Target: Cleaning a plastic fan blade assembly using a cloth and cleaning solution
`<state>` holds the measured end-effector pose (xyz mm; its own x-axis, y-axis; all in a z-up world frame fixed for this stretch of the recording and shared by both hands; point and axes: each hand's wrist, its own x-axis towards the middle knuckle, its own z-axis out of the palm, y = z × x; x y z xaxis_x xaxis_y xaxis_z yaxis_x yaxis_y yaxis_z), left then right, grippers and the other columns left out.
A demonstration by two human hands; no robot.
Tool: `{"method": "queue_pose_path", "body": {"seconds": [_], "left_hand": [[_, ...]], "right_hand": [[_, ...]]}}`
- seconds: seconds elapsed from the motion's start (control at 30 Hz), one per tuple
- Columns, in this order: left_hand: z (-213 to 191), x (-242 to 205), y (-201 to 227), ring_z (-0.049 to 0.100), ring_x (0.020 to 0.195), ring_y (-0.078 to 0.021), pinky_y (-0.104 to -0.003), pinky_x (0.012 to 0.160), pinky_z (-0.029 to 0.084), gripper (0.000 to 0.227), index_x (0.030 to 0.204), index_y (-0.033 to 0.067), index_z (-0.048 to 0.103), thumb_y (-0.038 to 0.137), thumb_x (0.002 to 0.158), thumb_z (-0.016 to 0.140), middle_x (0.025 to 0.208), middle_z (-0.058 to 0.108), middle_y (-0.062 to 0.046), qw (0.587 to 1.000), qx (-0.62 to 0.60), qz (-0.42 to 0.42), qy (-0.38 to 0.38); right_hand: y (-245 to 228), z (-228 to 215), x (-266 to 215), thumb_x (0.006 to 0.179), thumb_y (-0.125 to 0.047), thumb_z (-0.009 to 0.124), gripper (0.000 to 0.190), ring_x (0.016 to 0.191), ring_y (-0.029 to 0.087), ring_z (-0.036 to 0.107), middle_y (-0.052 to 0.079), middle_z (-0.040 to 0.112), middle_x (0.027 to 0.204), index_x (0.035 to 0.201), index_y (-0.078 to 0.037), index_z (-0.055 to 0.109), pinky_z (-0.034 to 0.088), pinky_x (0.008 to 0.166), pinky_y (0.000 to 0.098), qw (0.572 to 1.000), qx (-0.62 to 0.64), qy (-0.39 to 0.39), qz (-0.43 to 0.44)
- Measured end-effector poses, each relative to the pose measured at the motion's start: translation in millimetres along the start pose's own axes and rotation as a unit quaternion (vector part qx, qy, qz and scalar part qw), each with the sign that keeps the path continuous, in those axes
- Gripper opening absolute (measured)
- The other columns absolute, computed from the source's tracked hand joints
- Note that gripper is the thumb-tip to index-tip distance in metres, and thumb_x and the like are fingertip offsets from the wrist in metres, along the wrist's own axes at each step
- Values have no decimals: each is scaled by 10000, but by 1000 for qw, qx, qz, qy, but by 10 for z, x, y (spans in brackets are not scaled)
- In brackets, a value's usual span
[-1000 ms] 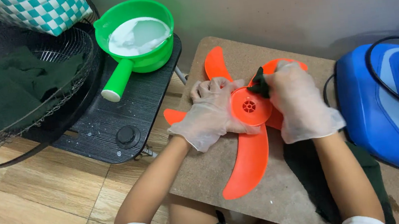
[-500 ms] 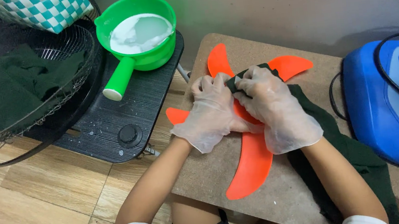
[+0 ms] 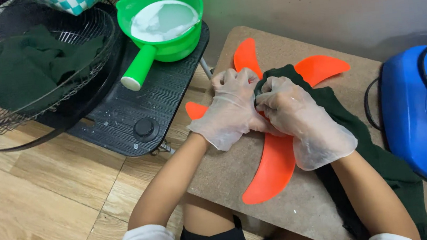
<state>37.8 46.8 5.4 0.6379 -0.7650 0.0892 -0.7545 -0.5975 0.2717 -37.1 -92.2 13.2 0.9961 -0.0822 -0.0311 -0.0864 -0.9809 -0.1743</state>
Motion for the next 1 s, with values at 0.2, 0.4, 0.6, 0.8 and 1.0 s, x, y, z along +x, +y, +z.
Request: {"method": "queue_pose_path", "body": {"seconds": [0.2,0.4,0.6,0.8,1.0], "left_hand": [[-69,31,63,383,1095,-218,-489,967,183,800,991,239,613,783,410,696,1115,458,50,1000,-8,2,-13],[-368,8,216,365,1181,-245,-486,1009,150,1083,1288,253,552,863,401,672,1232,456,17,993,-17,-22,-117],[-229,14,158,371,1174,-211,-464,1031,143,1163,1399,341,471,881,390,675,1208,465,34,995,-51,-10,-86],[0,155,96,357,1187,-238,-488,1038,160,1183,1418,340,421,946,418,600,1229,433,28,996,-22,-16,-82],[-21,112,145,357,1144,-259,-486,1004,185,905,1103,258,542,858,434,651,1154,429,23,999,-22,-8,-37]], "right_hand": [[-80,-264,-163,856,-218,662,154,982,288,674,4,681,1091,947,-233,786,567,752,418,993,-2,-113,28],[427,-32,-142,811,-331,711,101,904,180,691,-108,654,1063,872,-351,788,587,701,349,986,-27,-128,99],[165,-286,-139,795,-282,684,285,995,283,676,63,695,1041,1078,-294,709,553,749,473,922,137,-81,352],[195,-88,-224,888,-119,585,103,819,332,596,118,591,1003,918,-53,657,516,646,424,968,-145,200,-44],[-23,-296,20,750,-370,527,234,979,270,669,-10,722,820,878,-272,697,515,790,407,918,250,58,304]]}}
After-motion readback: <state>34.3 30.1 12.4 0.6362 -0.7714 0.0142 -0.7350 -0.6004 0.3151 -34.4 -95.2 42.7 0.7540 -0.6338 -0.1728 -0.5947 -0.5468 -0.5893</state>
